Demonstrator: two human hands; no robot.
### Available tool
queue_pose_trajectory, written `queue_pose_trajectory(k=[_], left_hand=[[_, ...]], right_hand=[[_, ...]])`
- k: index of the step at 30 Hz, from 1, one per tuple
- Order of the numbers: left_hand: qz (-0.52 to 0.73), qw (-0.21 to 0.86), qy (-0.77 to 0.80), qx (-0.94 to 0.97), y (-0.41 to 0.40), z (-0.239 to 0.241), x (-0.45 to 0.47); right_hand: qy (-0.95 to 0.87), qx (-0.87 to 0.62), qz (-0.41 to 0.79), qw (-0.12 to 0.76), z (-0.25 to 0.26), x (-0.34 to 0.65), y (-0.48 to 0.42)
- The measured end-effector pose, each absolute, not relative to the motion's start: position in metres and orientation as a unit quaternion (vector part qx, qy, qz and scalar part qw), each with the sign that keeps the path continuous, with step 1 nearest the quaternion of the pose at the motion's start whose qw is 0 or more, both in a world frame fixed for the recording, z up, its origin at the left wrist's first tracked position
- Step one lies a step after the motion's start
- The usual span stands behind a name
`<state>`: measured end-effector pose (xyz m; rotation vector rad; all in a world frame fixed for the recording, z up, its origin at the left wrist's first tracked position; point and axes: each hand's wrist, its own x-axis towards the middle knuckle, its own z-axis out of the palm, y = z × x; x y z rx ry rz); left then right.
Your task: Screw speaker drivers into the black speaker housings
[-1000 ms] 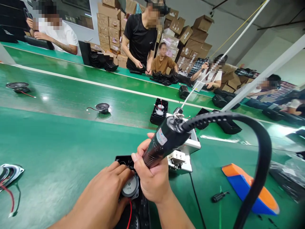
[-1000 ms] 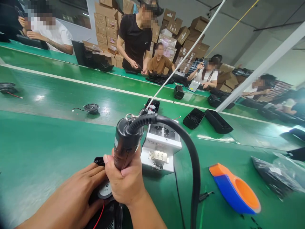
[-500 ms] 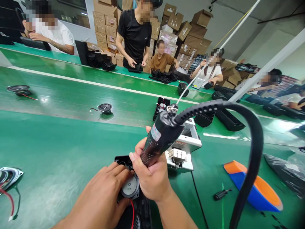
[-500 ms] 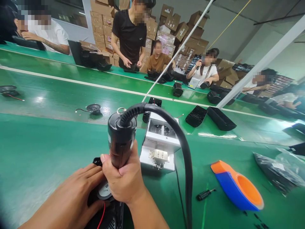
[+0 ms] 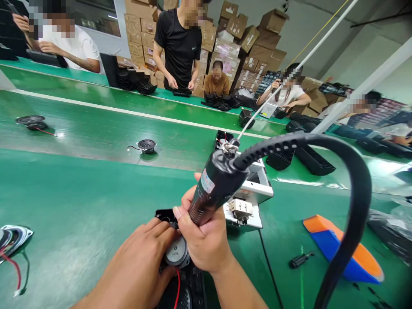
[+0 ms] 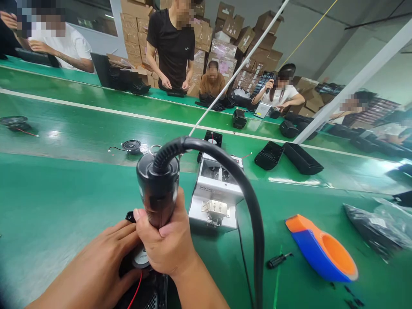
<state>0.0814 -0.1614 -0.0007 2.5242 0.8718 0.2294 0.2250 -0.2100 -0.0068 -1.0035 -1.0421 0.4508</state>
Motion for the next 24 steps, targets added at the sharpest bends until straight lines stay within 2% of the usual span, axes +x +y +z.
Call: queue_pose_trajectory(k=[8, 24], left_hand=[[0.005, 0.234, 0.306, 0.923, -0.162, -0.010, 0.070], [0.005, 0.231, 0.310, 0.922, -0.157, -0.012, 0.073]], right_hand=[[-0.468, -0.458, 0.200, 0.729, -0.014, 0.224, -0.212], [-0.444, -0.457, 0.182, 0.749, -0.016, 0.218, -0.208]])
